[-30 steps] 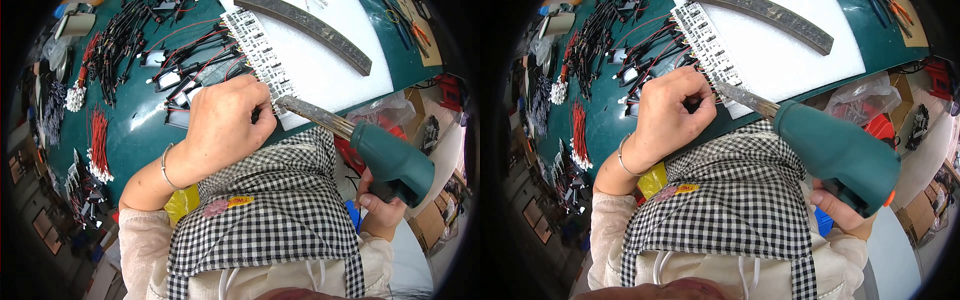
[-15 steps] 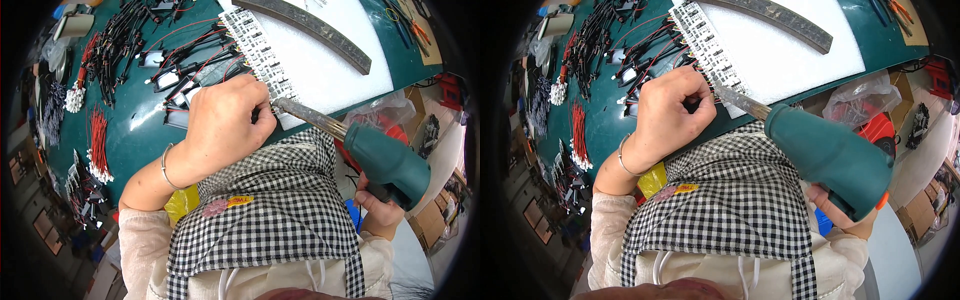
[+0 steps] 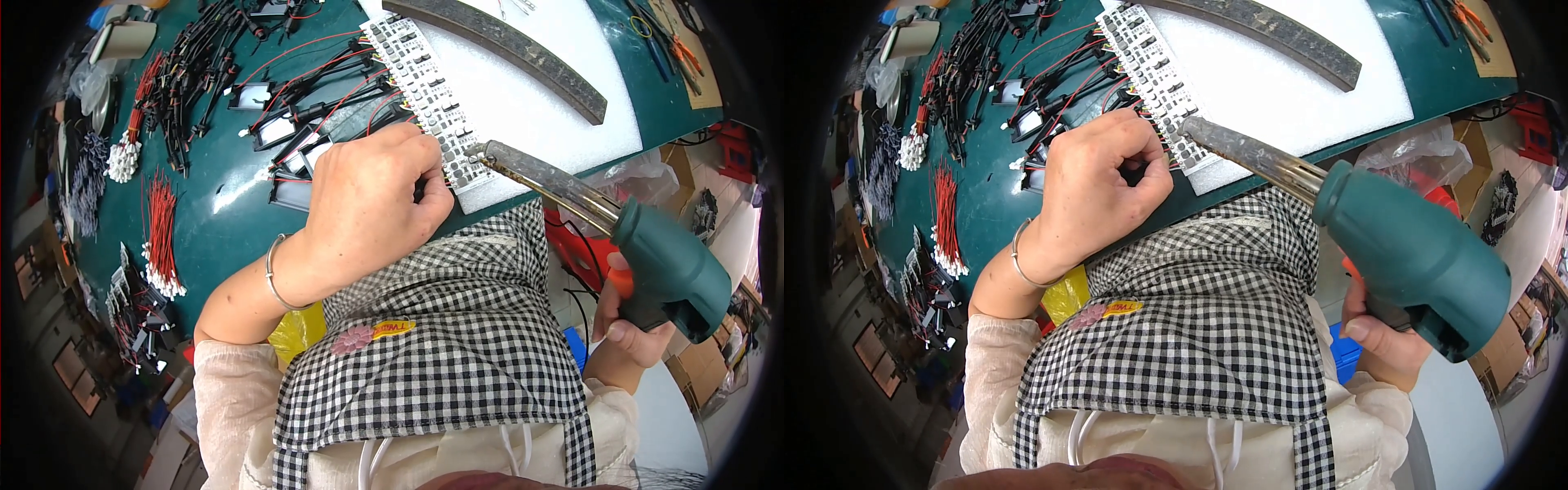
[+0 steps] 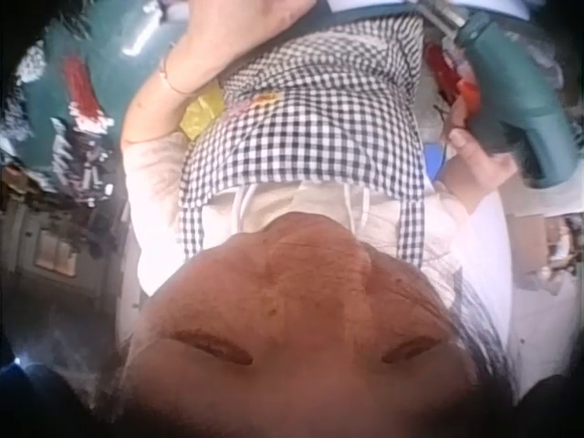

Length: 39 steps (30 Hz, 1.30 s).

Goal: The person solders wires to electronic components on an LED strip at a production workbench. This is done by hand using a soldering gun, tweezers, and pliers.

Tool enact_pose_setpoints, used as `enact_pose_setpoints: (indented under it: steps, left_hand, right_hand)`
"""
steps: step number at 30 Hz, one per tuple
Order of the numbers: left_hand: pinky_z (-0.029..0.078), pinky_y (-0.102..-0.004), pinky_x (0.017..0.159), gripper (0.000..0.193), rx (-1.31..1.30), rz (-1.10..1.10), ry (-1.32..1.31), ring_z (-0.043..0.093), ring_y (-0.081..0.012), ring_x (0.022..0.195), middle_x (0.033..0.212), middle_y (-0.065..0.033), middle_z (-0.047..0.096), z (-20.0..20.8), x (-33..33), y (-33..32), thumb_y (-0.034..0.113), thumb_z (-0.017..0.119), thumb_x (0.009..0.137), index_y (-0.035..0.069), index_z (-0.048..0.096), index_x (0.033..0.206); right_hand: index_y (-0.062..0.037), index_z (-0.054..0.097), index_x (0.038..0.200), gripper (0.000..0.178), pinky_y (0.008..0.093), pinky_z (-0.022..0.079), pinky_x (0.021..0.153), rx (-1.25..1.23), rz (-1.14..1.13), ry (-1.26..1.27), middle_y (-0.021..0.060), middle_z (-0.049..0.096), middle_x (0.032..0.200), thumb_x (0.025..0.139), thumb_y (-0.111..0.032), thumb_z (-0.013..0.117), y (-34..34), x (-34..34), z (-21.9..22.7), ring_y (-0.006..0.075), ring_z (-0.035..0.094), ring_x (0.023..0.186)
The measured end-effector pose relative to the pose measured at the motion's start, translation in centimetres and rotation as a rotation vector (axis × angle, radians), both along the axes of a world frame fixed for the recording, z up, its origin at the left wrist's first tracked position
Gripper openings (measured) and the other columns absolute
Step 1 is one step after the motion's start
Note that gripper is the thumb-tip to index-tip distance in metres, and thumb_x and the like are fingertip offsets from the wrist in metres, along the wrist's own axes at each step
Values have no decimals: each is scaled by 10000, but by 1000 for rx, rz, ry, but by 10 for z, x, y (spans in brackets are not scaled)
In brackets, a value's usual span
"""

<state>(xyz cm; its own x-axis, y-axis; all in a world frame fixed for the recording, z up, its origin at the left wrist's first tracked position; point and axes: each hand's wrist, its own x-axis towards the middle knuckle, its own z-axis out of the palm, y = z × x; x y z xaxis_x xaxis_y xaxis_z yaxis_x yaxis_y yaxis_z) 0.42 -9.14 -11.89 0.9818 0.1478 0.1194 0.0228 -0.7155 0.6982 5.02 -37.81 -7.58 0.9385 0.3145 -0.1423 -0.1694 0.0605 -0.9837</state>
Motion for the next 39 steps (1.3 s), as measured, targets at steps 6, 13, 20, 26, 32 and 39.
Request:
enact_pose_setpoints:
  steps: [6,13,20,26,32,39]
  left_hand:
    - [425,-330,442,84,27,-8,-4,534,-233,497,616,-72,538,0,-1,-1,18,633,644,32,552,629]
    - [426,-271,445,86,52,-13,-9,528,-168,480,608,-60,537,0,-1,-1,-12,639,649,18,558,645]
    - [425,-274,441,91,72,-28,0,528,-173,478,613,-59,541,1,-1,-1,-8,638,651,23,552,639]
    - [438,-391,446,94,70,-18,29,555,-299,524,640,-86,533,4,-2,-2,54,625,661,42,535,633]
    - [451,-389,472,105,136,-50,76,578,-286,581,670,-83,539,15,-5,0,72,643,685,44,542,675]
    - [474,-342,525,216,255,-153,48,587,-240,632,731,-65,561,52,-25,16,25,637,733,56,574,937]
  right_hand:
    - [207,392,1162,717,217,397,312,-28,-22,80,152,543,705,615,-96,743,20,2,8,117,430,384]
    - [157,404,1221,792,240,424,385,77,98,131,273,589,1040,580,-95,794,11,10,3,144,489,438]
    - [194,398,1182,756,230,415,369,106,143,131,70,461,533,617,-146,767,21,18,3,130,464,413]
    - [189,368,1209,752,240,428,358,206,194,109,139,543,677,632,-106,750,19,24,-3,131,481,442]
    - [195,321,1231,775,253,460,371,243,230,93,281,541,1040,641,-79,741,9,27,-13,138,496,465]
    - [189,266,1265,789,258,467,381,275,197,73,313,465,1196,661,-49,714,2,31,-17,146,510,487]
